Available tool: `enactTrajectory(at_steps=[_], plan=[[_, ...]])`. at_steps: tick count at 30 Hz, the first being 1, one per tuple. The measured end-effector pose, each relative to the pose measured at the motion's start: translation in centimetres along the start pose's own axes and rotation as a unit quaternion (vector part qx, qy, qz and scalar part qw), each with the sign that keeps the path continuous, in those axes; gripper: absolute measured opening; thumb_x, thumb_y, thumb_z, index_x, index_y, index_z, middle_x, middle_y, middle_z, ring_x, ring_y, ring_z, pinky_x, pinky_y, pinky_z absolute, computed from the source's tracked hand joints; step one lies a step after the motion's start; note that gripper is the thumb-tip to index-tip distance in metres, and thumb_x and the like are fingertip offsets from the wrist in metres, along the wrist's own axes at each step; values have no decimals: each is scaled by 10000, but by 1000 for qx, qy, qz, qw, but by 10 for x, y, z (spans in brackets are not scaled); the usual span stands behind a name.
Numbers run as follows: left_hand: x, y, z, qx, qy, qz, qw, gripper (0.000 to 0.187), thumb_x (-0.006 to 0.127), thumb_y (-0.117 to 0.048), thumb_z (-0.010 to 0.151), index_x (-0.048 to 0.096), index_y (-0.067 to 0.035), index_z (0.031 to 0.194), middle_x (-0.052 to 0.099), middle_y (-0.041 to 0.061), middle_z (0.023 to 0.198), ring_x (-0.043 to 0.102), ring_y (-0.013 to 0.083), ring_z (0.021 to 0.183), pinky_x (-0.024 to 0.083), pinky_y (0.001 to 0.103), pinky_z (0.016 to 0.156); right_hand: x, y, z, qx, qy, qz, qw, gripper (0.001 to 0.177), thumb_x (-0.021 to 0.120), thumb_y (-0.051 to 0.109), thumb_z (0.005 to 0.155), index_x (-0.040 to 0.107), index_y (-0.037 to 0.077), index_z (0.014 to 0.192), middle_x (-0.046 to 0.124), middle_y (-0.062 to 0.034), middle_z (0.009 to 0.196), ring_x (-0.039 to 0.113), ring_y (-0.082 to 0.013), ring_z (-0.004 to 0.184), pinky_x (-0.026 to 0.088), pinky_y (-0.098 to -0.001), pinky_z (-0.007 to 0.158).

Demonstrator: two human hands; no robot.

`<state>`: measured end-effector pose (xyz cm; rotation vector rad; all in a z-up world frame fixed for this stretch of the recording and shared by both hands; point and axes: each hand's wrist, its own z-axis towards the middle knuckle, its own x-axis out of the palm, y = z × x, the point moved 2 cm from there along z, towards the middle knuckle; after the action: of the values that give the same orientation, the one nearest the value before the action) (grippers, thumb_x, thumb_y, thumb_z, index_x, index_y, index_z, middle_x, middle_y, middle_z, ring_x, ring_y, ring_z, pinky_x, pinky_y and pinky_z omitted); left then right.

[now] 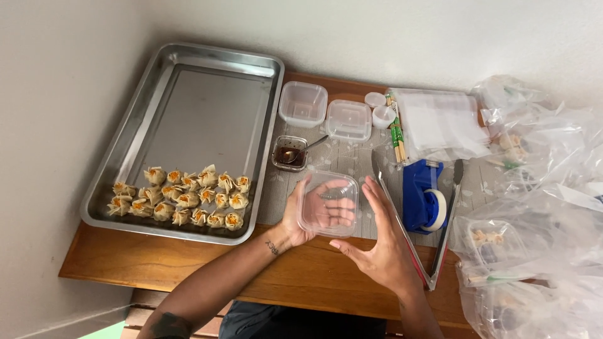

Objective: Packing dim sum into plastic containers using tongs and portioning sauce into small cups with a spoon.

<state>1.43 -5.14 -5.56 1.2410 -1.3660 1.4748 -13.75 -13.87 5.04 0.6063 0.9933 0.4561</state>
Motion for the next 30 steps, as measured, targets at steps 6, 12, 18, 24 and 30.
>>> enactTrajectory(at_steps=[6, 12, 18, 24, 30], plan=[[1, -6, -2, 14, 36, 10, 999, 806, 259, -644, 1079, 477, 31, 1462, 656, 366, 1153, 685, 451, 1007, 549, 570, 921, 2, -1, 3, -3, 22, -19, 1000, 999, 832, 380, 819, 285, 25, 1575, 294, -200, 1673, 302, -342, 1567, 288, -463, 1287], [-2, -3, -2, -25, 30, -21, 999, 867, 387, -687, 1003, 404, -13, 1549, 510, 397, 1401, 572, 504, 1228, 425, 655, 1068, 6, 0, 6, 14, 65, -27, 997, 1109, 876, 439, 760, 245, 80, 1597, 229, -183, 1696, 250, -360, 1578, 281, -519, 1267], [3, 2, -5, -22, -14, -5, 1000, 822, 399, -691, 999, 459, -22, 1473, 552, 379, 1365, 616, 483, 1168, 482, 640, 1021, 6, -7, 14, 6, 112, -60, 992, 1227, 924, 457, 712, 182, 82, 1614, 163, -174, 1714, 210, -378, 1582, 264, -533, 1261], [-23, 12, -1, -23, -11, -118, 993, 810, 340, -650, 1083, 288, -18, 1588, 442, 388, 1479, 550, 554, 1265, 461, 653, 1081, -20, -24, 30, -18, -127, -53, 990, 655, 925, 241, 743, 695, 99, 1339, 717, -115, 1287, 673, -367, 1205, 547, -466, 992], [-10, 3, -7, 40, -36, -34, 998, 815, 460, -657, 987, 467, -20, 1494, 586, 352, 1326, 625, 504, 1153, 490, 643, 1015, -49, -26, -10, 339, -172, -249, 891, 183, 763, 253, 1035, 773, 99, 1133, 782, -55, 1027, 726, -198, 783, 575, -374, 699]])
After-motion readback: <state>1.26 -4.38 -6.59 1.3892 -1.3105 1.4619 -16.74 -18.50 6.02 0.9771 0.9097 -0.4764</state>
